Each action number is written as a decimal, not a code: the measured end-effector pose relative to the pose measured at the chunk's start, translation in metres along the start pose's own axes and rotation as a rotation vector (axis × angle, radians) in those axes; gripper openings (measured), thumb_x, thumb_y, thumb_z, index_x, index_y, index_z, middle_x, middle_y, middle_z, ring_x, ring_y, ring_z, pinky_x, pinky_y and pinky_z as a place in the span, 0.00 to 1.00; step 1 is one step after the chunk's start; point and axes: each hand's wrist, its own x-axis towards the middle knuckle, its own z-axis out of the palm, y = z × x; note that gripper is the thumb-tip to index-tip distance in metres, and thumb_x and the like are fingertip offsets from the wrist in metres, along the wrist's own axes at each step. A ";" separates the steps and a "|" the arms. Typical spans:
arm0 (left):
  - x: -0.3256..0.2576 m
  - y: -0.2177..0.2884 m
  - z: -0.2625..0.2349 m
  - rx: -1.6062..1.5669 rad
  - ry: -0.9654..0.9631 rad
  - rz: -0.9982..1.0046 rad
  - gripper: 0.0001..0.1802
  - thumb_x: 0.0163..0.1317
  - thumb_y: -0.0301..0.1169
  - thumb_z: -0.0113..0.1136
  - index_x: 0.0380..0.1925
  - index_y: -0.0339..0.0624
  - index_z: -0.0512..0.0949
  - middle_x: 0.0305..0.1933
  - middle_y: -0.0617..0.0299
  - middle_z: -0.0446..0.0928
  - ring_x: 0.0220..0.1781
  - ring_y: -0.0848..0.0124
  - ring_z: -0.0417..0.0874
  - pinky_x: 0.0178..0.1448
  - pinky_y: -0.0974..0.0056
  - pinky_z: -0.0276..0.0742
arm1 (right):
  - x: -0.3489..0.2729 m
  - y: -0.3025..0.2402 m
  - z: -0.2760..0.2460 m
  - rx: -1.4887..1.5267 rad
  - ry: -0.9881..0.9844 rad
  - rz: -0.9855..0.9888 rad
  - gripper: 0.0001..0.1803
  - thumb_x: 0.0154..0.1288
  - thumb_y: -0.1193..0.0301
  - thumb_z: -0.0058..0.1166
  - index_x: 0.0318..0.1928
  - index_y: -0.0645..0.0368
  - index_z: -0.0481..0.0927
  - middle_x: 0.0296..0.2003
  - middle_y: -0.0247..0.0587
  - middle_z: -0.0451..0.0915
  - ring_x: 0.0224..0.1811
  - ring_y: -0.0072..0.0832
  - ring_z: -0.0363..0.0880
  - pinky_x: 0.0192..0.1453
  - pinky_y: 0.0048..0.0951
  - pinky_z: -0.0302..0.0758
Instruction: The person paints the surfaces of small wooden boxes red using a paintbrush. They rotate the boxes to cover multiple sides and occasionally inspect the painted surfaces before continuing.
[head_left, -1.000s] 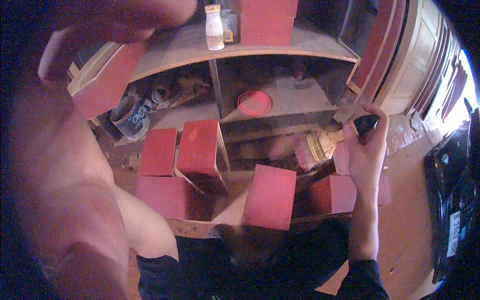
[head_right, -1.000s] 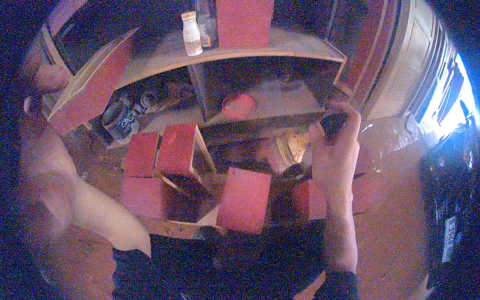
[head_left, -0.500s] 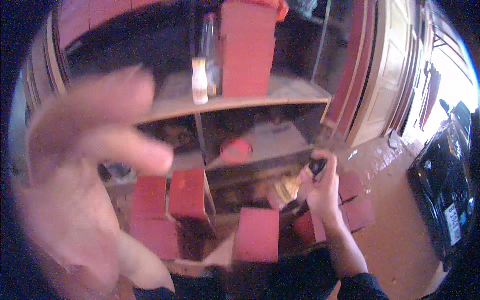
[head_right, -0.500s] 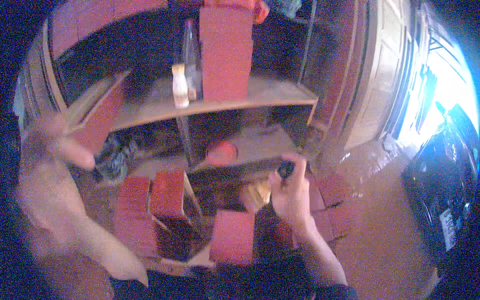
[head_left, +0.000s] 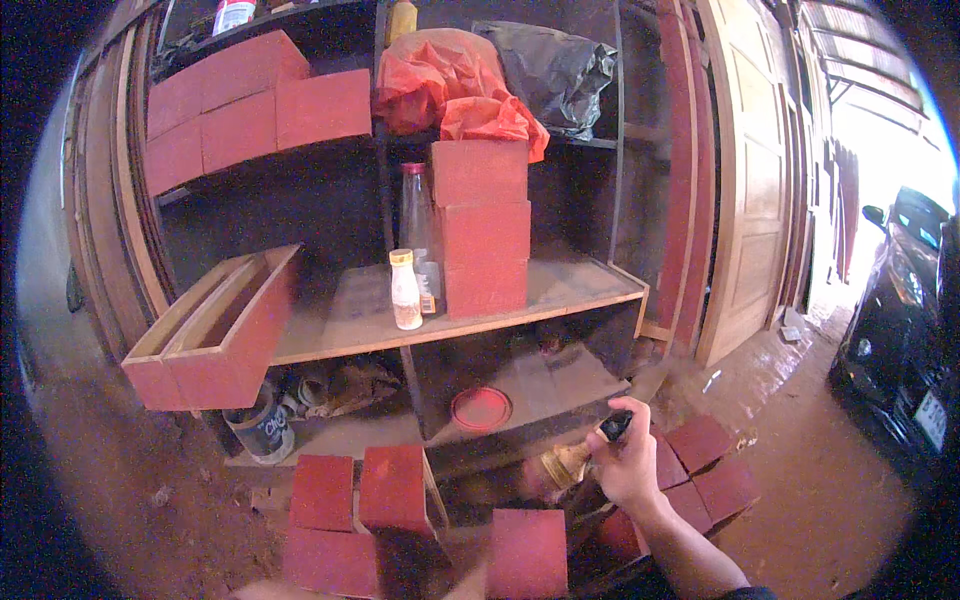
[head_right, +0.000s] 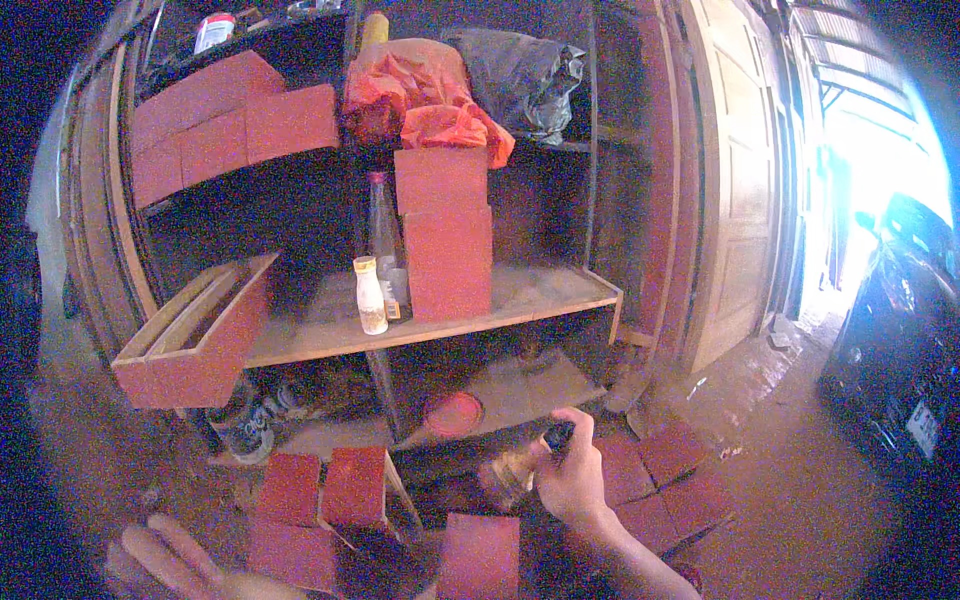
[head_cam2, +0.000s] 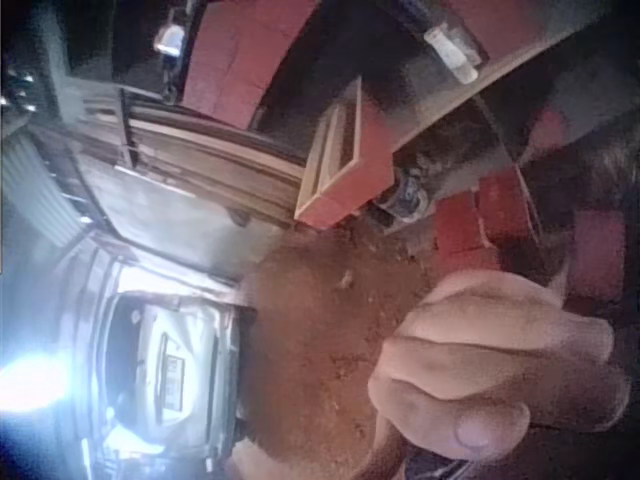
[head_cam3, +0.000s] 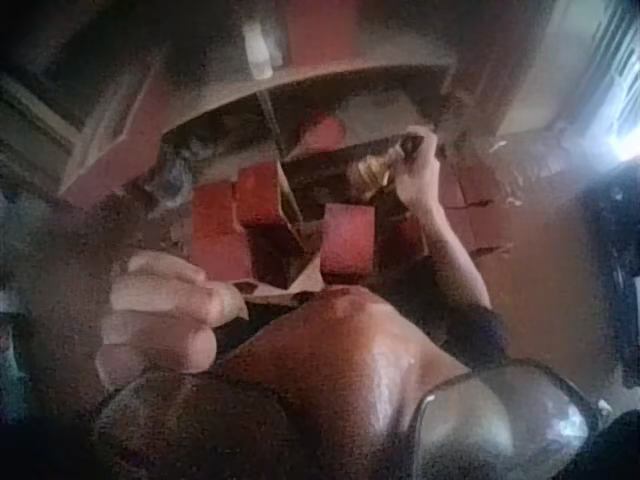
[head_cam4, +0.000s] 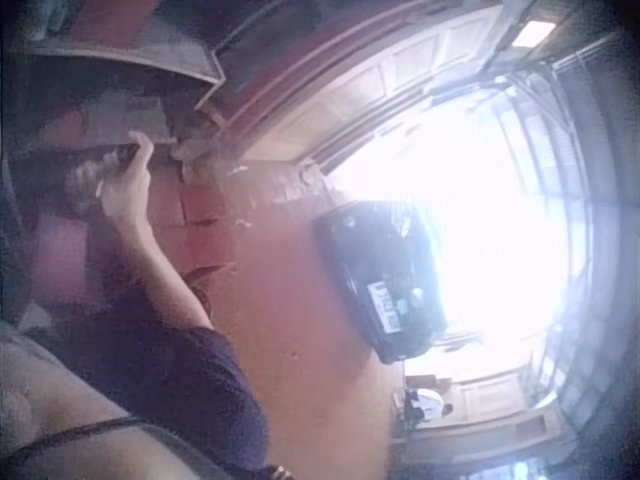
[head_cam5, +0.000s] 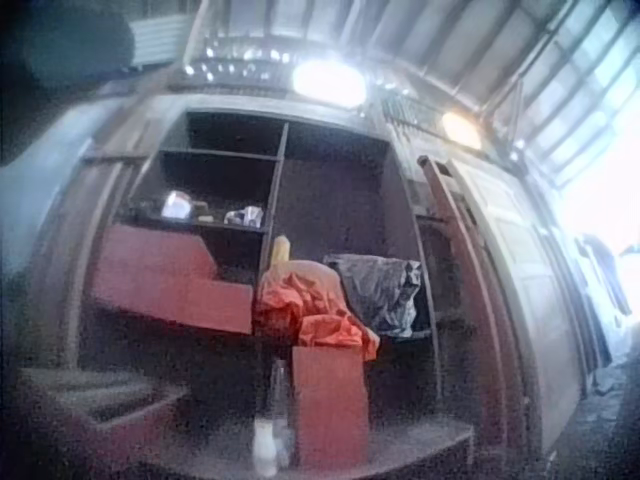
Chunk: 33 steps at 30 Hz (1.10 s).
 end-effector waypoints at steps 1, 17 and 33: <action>0.003 -0.005 0.005 -0.015 -0.002 -0.025 0.10 0.58 0.28 0.58 0.38 0.44 0.69 0.35 0.63 0.73 0.39 0.65 0.78 0.43 0.56 0.75 | 0.000 -0.001 0.000 -0.006 -0.006 0.041 0.26 0.60 0.83 0.55 0.56 0.57 0.61 0.26 0.33 0.74 0.28 0.19 0.73 0.33 0.24 0.72; -0.006 -0.054 0.008 -0.250 0.439 -0.236 0.25 0.69 0.45 0.37 0.44 0.31 0.71 0.45 0.46 0.75 0.45 0.53 0.79 0.52 0.51 0.74 | 0.005 0.014 0.010 0.284 0.204 -0.011 0.30 0.65 0.77 0.53 0.63 0.57 0.54 0.44 0.43 0.76 0.49 0.27 0.72 0.57 0.31 0.69; -0.173 -0.130 0.149 -0.228 0.730 -1.498 0.27 0.69 0.52 0.45 0.40 0.36 0.78 0.41 0.56 0.81 0.40 0.69 0.81 0.47 0.65 0.72 | -0.004 0.004 0.040 0.321 -0.017 -0.093 0.19 0.65 0.77 0.55 0.55 0.62 0.69 0.45 0.34 0.75 0.49 0.21 0.72 0.56 0.25 0.69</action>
